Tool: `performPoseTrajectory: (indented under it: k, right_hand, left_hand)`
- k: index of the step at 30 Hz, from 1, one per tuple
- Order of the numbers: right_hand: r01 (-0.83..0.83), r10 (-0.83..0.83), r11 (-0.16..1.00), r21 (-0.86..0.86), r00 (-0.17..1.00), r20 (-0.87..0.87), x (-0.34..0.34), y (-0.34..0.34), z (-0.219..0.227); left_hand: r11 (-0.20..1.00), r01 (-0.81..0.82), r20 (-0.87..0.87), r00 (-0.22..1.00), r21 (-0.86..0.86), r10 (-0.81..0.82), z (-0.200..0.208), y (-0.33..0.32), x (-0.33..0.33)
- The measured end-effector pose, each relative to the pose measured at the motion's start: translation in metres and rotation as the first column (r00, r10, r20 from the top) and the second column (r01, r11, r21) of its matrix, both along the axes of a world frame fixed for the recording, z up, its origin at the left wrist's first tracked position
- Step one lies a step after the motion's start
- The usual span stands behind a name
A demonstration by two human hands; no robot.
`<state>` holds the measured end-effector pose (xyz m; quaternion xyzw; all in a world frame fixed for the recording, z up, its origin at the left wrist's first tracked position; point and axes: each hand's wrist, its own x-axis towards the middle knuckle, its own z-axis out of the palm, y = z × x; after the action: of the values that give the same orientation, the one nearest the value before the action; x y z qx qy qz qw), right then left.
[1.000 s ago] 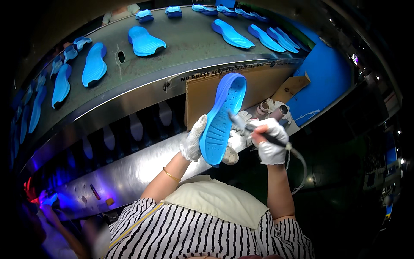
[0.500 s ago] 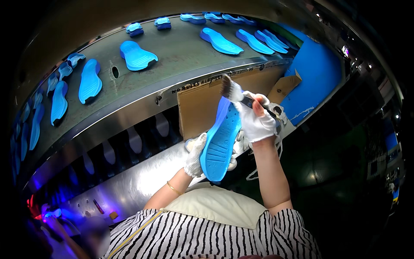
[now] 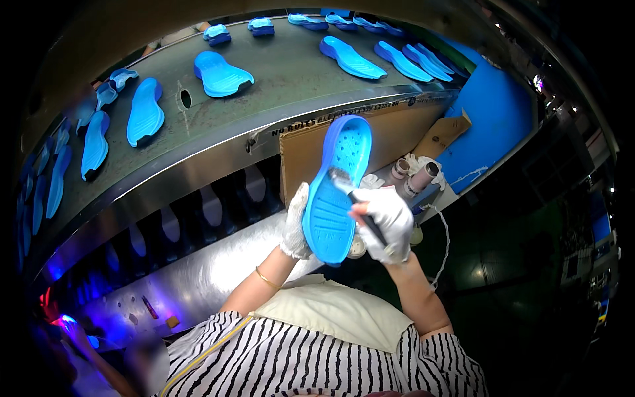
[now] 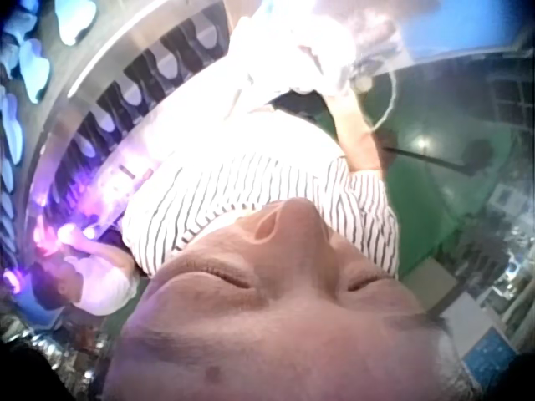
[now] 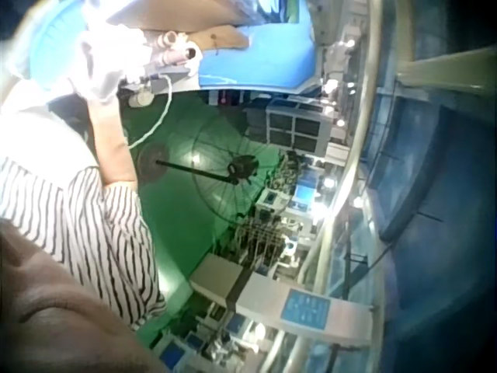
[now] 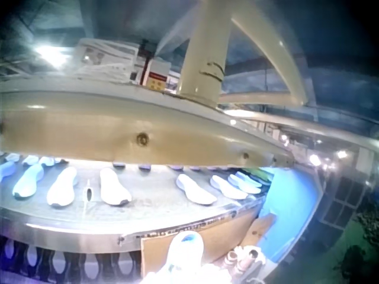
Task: The person applies glue to the inner surface of blue shoe soles using a brush tool, handling the soles one at a time and placing some back onto the conveyor belt.
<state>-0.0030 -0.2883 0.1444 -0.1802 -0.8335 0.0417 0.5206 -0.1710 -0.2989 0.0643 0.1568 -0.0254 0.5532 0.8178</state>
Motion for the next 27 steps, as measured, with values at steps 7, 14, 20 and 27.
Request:
performPoseTrajectory:
  k: [7,14,20,27]
  right_hand:
    - [-0.278,0.184,0.642,-0.715,0.961,-0.209,0.023,-0.032,-0.025]
    - [-0.414,-0.054,0.489,-0.768,0.864,-0.500,0.020,-0.012,-0.021]
    - [-0.798,-0.010,0.492,-0.347,0.394,-0.919,0.050,0.003,-0.013]
    - [-0.972,-0.374,0.141,-0.189,0.124,-0.919,0.057,0.000,-0.041]
  left_hand:
    - [0.995,-0.098,-0.120,0.988,0.018,0.099,0.015,0.012,-0.008]
    - [0.989,-0.125,-0.240,0.960,0.086,0.142,0.050,0.017,0.000]
    - [0.963,-0.160,-0.167,0.966,0.216,0.198,0.125,0.082,-0.038]
    - [0.938,-0.317,-0.179,0.940,-0.144,0.290,0.132,0.108,-0.045]
